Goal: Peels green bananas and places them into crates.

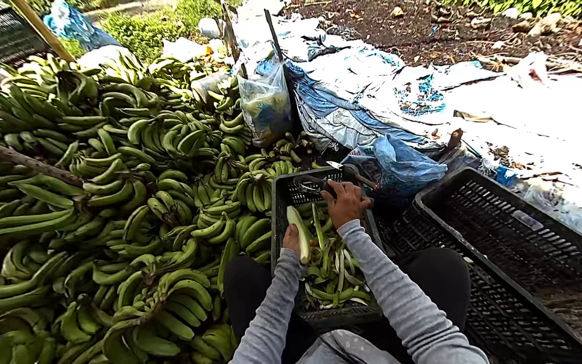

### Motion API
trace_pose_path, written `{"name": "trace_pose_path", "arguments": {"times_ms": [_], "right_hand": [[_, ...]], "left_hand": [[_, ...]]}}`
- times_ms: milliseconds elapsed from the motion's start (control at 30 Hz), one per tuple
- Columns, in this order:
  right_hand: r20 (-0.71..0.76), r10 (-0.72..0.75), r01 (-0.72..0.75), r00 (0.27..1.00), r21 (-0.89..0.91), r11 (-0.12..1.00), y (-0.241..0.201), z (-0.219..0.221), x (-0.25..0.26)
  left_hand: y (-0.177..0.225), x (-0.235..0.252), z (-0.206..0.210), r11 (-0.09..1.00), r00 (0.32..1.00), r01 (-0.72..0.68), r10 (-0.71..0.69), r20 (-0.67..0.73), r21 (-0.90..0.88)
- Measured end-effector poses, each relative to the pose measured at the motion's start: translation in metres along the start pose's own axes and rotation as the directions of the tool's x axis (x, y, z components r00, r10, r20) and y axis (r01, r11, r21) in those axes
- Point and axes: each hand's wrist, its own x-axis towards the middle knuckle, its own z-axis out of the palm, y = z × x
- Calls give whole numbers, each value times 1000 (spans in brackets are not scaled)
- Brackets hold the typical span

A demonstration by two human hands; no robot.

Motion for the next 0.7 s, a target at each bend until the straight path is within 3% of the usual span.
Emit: {"name": "trace_pose_path", "arguments": {"times_ms": [67, 133, 200, 233, 267, 300, 333, 367, 400, 433, 467, 500, 533, 567, 600, 667, 700], "right_hand": [[204, 43, -43, 978, -1, 999, -6, 0, -30], [360, 112, -122, 926, 5, 992, -8, 1, -73], [349, 140, -159, 927, 27, 987, -7, 4, -100], [312, 130, -151, 941, 44, 988, -6, 6, -103], [267, 98, -118, 959, 60, 991, -7, 8, -98], [216, 48, -65, 975, 70, 995, -9, 9, -85], [192, 14, -27, 981, 63, 998, -11, 9, -65], [200, 4, -13, 980, 42, 999, -13, 6, -39], [218, 0, -3, 976, 13, 1000, -15, 2, -12], [246, -9, 14, 969, -18, 1000, -16, -4, 11], [258, -28, 39, 966, -38, 999, -19, -10, 25], [239, -51, 62, 970, -37, 997, -22, -12, 28], [221, -61, 67, 973, -20, 998, -24, -10, 20], [246, -41, 46, 968, -11, 999, -23, -5, 3], [275, -15, 16, 961, 0, 1000, -20, 4, -20], [261, 26, -36, 965, 36, 999, -9, 21, -69], [230, 44, -58, 972, 56, 997, -4, 26, -86]], "left_hand": [[2, 12, -1, 974, 944, -226, 223, -244, 19], [9, 22, -1, 887, 794, -442, 456, -402, 134], [20, 25, 4, 808, 651, -555, 571, -501, 199], [22, 24, 6, 793, 639, -577, 588, -496, 197], [24, 18, 7, 820, 705, -553, 557, -439, 152], [28, 9, 7, 892, 839, -449, 443, -315, 55], [28, 7, 3, 955, 948, -297, 295, -121, -2], [23, 12, -7, 980, 972, -196, 192, 134, 17], [15, 17, -17, 989, 902, -150, 135, 411, 4], [8, 19, -21, 993, 820, -112, 114, 561, -38], [3, 17, -22, 992, 797, -76, 120, 591, -99], [0, 12, -19, 983, 861, -68, 143, 489, -168], [3, 7, -13, 974, 944, -120, 172, 281, -193], [7, 9, -8, 971, 980, -189, 196, 39, -148], [10, 14, -4, 966, 958, -250, 235, -165, -71], [10, 31, 2, 934, 799, -350, 338, -497, 72], [11, 38, 3, 927, 718, -343, 362, -595, 151]]}}
